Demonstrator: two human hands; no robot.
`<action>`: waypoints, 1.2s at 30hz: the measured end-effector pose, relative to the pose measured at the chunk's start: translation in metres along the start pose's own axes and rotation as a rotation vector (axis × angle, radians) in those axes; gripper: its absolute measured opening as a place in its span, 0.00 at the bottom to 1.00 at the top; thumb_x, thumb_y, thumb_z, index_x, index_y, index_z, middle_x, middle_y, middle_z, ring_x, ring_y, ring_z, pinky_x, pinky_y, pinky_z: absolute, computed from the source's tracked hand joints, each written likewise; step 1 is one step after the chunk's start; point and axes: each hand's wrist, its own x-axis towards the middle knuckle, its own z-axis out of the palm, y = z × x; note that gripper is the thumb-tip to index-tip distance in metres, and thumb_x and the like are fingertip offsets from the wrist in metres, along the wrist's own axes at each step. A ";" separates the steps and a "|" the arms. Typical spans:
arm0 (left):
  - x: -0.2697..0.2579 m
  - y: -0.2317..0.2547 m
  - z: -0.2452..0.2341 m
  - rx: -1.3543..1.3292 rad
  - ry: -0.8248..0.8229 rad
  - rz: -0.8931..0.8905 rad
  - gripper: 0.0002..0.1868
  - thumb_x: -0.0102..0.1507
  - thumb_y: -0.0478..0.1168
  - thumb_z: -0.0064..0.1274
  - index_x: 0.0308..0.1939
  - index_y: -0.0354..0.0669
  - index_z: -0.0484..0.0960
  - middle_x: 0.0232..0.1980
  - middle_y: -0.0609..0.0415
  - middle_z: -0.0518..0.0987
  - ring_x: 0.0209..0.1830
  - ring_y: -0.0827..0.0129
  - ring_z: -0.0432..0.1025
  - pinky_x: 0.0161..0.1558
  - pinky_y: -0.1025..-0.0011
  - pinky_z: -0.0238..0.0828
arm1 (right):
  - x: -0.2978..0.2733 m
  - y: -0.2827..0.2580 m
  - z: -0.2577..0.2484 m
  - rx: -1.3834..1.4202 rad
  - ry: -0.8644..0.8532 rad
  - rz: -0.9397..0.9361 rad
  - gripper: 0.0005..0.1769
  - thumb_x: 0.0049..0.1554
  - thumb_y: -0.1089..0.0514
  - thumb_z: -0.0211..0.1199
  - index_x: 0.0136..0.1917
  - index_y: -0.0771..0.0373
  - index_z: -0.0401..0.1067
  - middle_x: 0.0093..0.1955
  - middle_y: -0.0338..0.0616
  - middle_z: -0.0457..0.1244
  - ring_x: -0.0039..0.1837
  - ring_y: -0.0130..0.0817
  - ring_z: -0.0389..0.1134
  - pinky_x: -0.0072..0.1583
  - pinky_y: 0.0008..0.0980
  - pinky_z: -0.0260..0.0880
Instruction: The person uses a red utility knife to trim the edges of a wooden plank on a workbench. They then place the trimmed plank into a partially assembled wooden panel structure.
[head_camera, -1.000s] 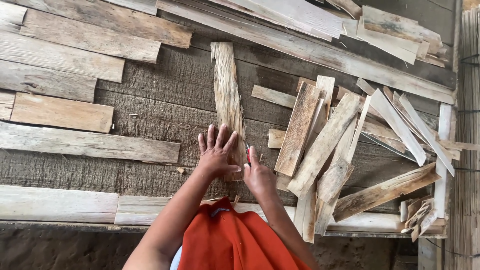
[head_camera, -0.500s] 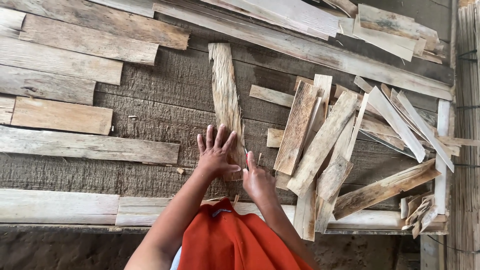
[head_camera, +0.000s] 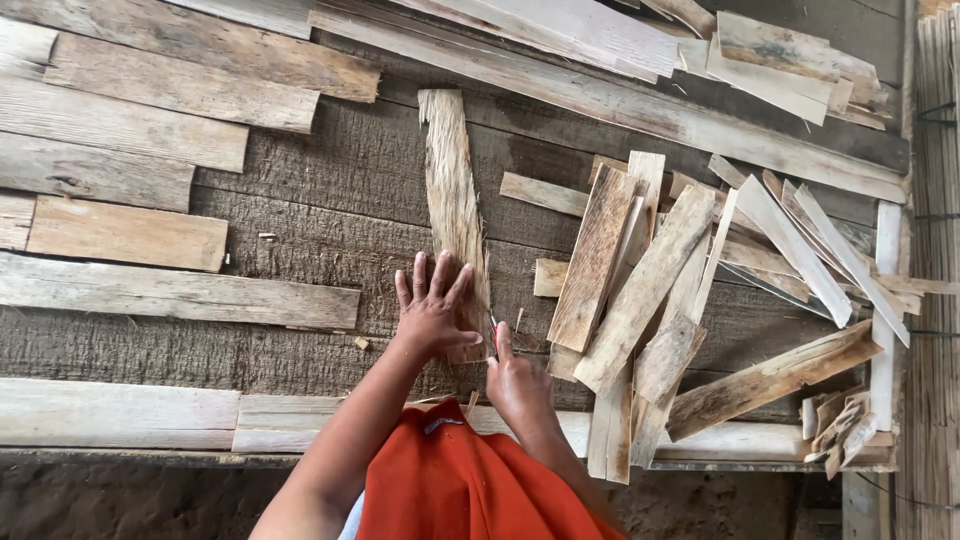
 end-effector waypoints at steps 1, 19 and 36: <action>0.001 -0.001 0.001 -0.001 -0.003 0.003 0.65 0.48 0.72 0.60 0.82 0.72 0.40 0.86 0.54 0.32 0.83 0.42 0.22 0.75 0.34 0.18 | 0.001 0.003 0.003 0.000 -0.001 0.004 0.35 0.66 0.50 0.47 0.83 0.58 0.44 0.41 0.58 0.70 0.42 0.46 0.74 0.55 0.47 0.74; 0.006 -0.005 0.010 -0.003 -0.046 0.023 0.67 0.50 0.77 0.57 0.80 0.75 0.27 0.83 0.56 0.16 0.78 0.45 0.07 0.71 0.38 0.00 | -0.005 0.039 0.062 -0.060 0.027 -0.051 0.43 0.66 0.49 0.53 0.84 0.58 0.32 0.28 0.34 0.61 0.29 0.26 0.62 0.38 0.33 0.73; 0.004 -0.003 0.007 -0.034 -0.027 0.035 0.68 0.50 0.76 0.60 0.81 0.72 0.32 0.84 0.54 0.20 0.79 0.45 0.08 0.70 0.39 0.00 | -0.055 0.040 0.021 0.145 -0.243 0.087 0.40 0.67 0.50 0.50 0.84 0.48 0.32 0.33 0.38 0.63 0.30 0.26 0.62 0.34 0.26 0.70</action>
